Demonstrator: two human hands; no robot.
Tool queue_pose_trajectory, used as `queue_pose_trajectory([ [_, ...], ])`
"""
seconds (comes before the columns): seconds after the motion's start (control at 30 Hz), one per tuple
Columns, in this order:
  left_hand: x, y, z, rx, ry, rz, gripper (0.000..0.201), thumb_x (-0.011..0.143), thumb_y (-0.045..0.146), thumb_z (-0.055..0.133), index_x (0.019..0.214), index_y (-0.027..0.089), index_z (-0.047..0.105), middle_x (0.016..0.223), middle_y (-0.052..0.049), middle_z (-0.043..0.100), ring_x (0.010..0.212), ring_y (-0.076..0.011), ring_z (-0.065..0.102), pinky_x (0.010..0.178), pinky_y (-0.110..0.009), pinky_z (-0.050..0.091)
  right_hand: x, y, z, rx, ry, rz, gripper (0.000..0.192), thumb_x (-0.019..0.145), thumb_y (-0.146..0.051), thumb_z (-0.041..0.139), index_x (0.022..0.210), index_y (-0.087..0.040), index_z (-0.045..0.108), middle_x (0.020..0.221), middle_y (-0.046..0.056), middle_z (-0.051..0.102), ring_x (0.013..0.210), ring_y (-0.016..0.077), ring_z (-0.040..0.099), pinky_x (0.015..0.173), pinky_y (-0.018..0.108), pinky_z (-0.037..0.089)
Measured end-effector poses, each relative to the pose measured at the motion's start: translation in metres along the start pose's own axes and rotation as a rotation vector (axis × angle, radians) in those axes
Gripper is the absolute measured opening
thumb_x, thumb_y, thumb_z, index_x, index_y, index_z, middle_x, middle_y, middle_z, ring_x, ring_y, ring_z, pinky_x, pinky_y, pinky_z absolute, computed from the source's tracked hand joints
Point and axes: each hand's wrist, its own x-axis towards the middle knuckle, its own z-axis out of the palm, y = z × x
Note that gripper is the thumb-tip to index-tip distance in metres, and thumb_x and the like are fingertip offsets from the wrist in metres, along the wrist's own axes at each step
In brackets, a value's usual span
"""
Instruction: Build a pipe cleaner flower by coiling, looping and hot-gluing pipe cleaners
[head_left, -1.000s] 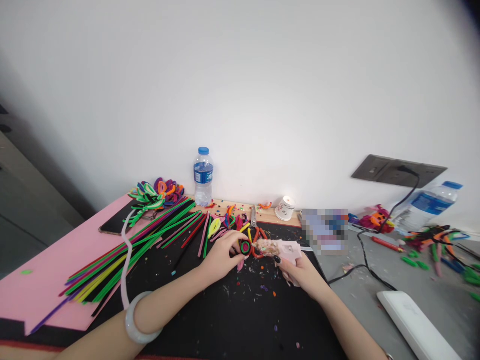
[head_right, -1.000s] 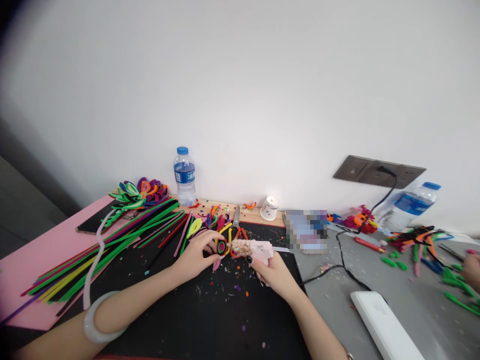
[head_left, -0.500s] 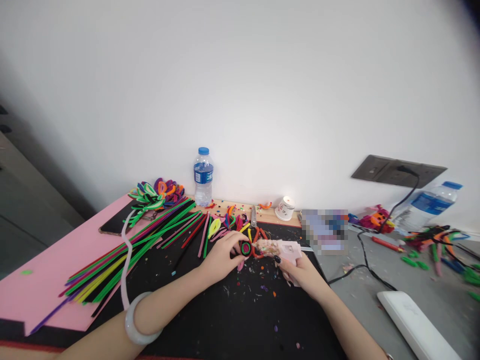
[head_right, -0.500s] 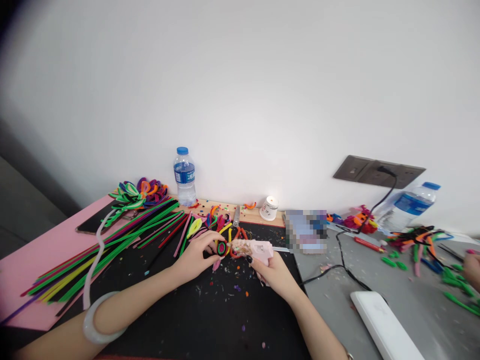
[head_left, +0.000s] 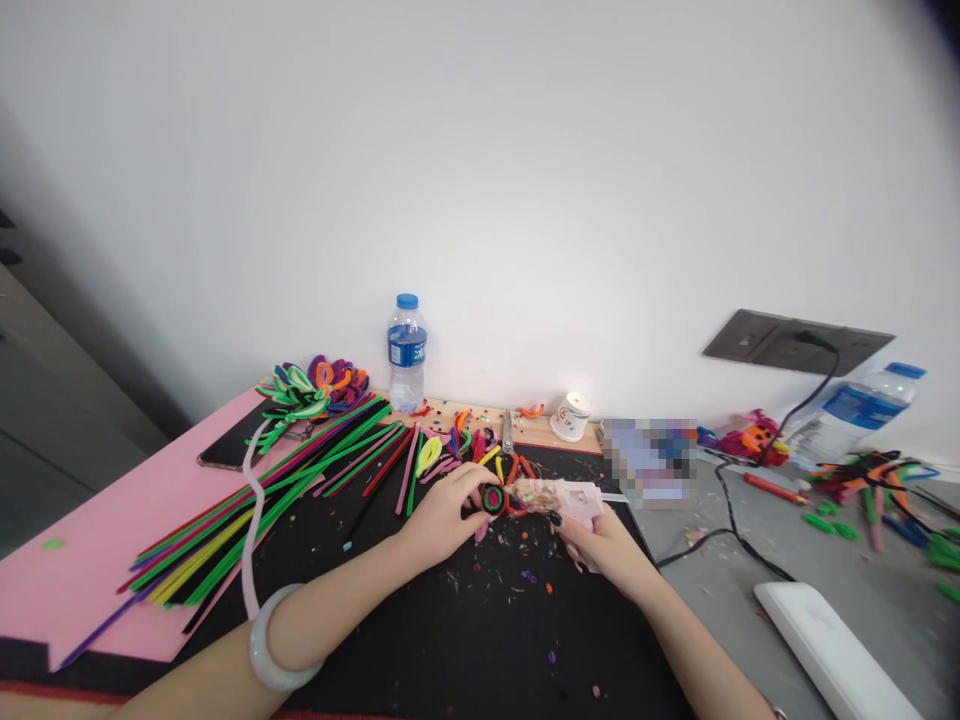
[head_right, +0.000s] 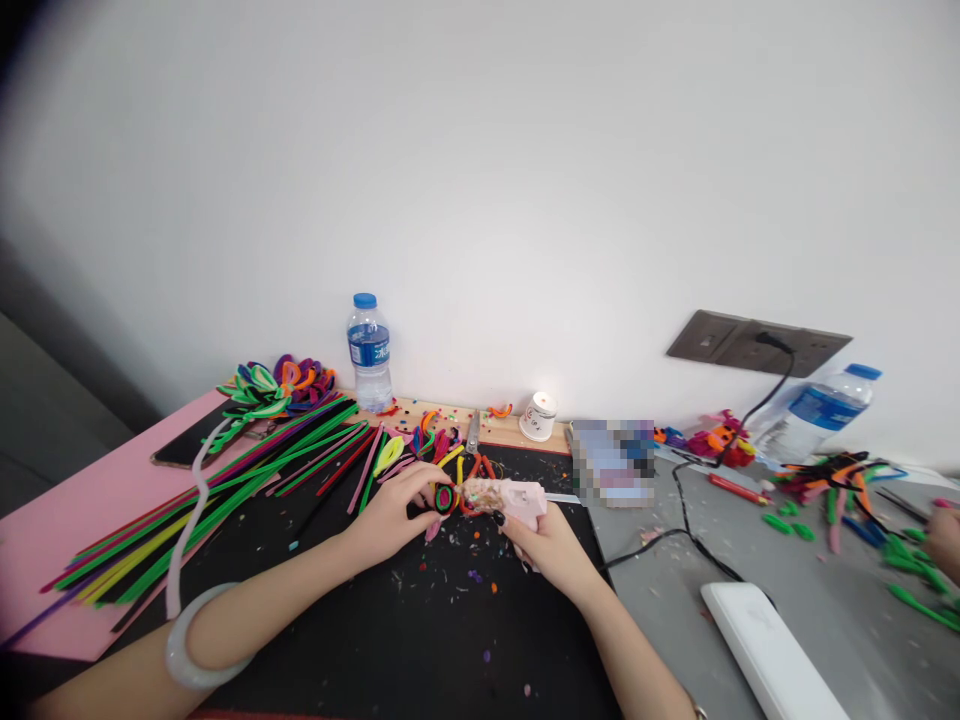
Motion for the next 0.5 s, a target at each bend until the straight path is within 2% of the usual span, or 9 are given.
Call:
queue_pose_trajectory([
  [0.5, -0.0002, 0.0013, -0.0009, 0.003, -0.01, 0.012, 0.033, 0.07, 0.003, 0.055, 0.098, 0.02, 0.057, 0.102, -0.004, 0.056, 0.072, -0.0128, 0.055, 0.066, -0.024, 0.048, 0.0004, 0.0022, -0.001, 0.008, -0.002, 0.017, 0.028, 0.078, -0.044, 0.055, 0.074, -0.017, 0.047, 0.043, -0.008, 0.04, 0.036, 0.0059, 0.031, 0.036, 0.018, 0.027],
])
